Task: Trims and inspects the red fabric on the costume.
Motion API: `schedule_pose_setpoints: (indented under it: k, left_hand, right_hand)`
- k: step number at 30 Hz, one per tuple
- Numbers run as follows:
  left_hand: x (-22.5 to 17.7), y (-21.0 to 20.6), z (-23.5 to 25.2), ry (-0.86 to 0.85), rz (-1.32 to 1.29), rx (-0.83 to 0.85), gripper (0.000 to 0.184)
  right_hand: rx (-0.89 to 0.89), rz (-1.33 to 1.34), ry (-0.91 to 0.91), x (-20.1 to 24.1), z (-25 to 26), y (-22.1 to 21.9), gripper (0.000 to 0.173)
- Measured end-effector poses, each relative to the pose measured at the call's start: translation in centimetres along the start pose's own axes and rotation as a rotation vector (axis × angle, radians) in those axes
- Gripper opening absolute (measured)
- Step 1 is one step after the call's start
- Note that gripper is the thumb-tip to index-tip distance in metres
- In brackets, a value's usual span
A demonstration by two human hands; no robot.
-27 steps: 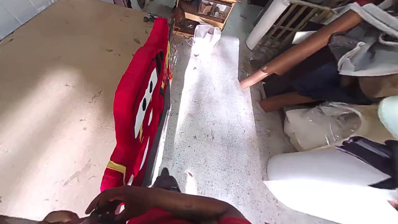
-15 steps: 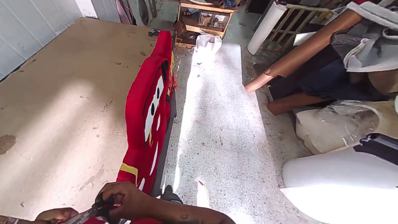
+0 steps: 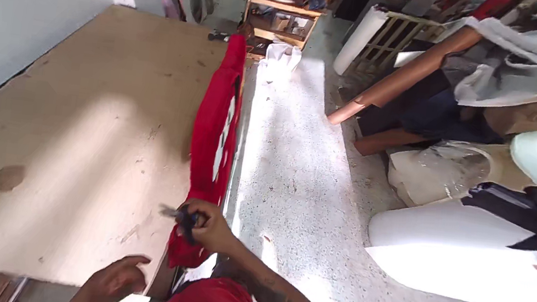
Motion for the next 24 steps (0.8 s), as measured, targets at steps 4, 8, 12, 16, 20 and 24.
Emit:
schedule_pose_setpoints:
  k: [4,8,12,16,20,24]
  left_hand:
    - [-2.2,1.8,1.6,-0.417,0.075,-0.013,0.095]
    - [-4.1,4.3,3.9,-0.546,-0.025,0.119,0.118]
    - [-3.0,7.2,4.1,-0.420,-0.120,0.297,0.090]
    - [-0.6,7.9,2.5,-0.196,-0.337,0.539,0.050]
    - [1.3,8.0,1.4,-0.129,-0.515,0.617,0.038]
    - [1.3,8.0,-0.1,-0.097,-0.704,0.559,0.028]
  right_hand:
    - [0.069,0.011,-0.038,1.2,1.4,-5.0,0.029]
    - [0.205,-0.045,-0.051,2.0,3.2,-10.4,0.026]
    - [0.293,-0.084,-0.082,2.8,5.2,-12.9,0.025]
    - [0.295,-0.179,-0.122,2.7,5.7,-12.9,0.023]
    - [0.269,-0.221,-0.158,1.7,5.9,-12.1,0.021]
    - [0.169,-0.168,-0.199,-0.3,6.4,-10.5,0.023]
Point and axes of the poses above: each hand's wrist, its own z-axis towards the middle knuckle, its own y-axis out of the back of the hand, x = y × z, the point moved 7 cm from there along z, towards the middle knuckle, and after that the axes turned 14 degrees about -z, right-handed, at the moved point
